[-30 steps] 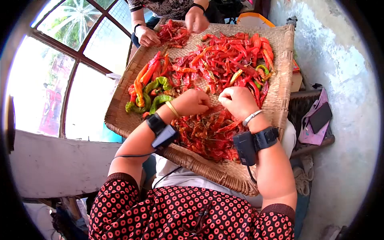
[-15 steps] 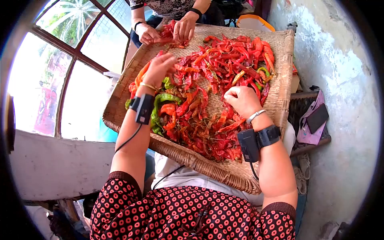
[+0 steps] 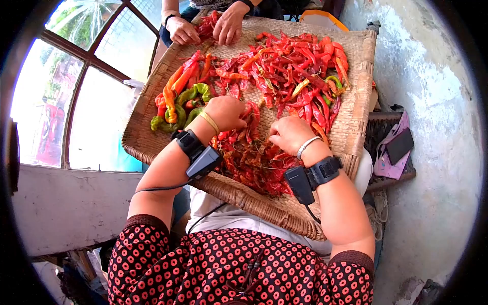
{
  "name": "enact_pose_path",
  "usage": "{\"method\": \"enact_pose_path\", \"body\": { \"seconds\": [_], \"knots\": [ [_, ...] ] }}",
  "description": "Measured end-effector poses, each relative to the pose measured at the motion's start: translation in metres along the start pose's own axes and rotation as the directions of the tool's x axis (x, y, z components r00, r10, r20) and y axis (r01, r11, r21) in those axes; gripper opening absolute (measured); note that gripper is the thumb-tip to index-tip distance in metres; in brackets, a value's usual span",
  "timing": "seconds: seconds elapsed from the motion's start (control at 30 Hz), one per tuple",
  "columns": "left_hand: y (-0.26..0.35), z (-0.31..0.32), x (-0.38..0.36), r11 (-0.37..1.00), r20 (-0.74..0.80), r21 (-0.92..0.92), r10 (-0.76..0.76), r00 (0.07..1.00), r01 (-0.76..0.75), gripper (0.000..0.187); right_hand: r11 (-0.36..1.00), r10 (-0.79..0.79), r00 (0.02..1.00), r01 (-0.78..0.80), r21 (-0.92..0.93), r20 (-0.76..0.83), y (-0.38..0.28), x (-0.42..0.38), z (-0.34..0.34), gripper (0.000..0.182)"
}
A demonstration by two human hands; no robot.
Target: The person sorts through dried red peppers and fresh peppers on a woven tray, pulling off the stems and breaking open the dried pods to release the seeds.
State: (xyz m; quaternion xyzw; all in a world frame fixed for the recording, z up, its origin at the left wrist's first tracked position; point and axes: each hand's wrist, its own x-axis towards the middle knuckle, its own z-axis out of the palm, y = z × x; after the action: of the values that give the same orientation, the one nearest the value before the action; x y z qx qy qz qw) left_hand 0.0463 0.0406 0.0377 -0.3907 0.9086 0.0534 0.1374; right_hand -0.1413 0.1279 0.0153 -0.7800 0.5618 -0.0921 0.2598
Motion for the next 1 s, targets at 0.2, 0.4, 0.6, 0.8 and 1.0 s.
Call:
{"method": "enact_pose_path", "body": {
  "seconds": [0.2, 0.4, 0.6, 0.8, 1.0],
  "knots": [
    [-0.017, 0.009, 0.006, 0.966, 0.019, -0.241, 0.097, 0.995, -0.089, 0.027, 0.998, -0.006, 1.0, 0.007, -0.061, 0.025, -0.008, -0.003, 0.004, 0.018],
    [-0.018, 0.015, 0.004, 0.985, 0.011, -0.139, 0.1, 0.995, -0.098, 0.026, 1.0, 0.004, 1.0, -0.004, -0.031, 0.028, -0.005, -0.001, 0.003, 0.018],
    [-0.027, 0.01, 0.007, 0.878, -0.043, -0.405, 0.261, 0.964, -0.256, 0.025, 0.999, 0.027, 0.997, -0.023, 0.044, -0.079, -0.007, 0.0, 0.0, 0.021],
    [-0.01, -0.002, 0.005, 0.578, -0.126, -0.793, 0.156, 0.98, -0.194, 0.023, 0.878, 0.08, 0.965, 0.051, 0.477, -0.249, -0.01, 0.005, -0.001, 0.03],
    [0.0, 0.004, 0.007, 0.543, -0.103, -0.81, 0.238, 0.966, -0.221, 0.019, 0.696, 0.243, 0.954, -0.048, 0.717, -0.173, -0.007, 0.006, -0.005, 0.026]
  ]
}}
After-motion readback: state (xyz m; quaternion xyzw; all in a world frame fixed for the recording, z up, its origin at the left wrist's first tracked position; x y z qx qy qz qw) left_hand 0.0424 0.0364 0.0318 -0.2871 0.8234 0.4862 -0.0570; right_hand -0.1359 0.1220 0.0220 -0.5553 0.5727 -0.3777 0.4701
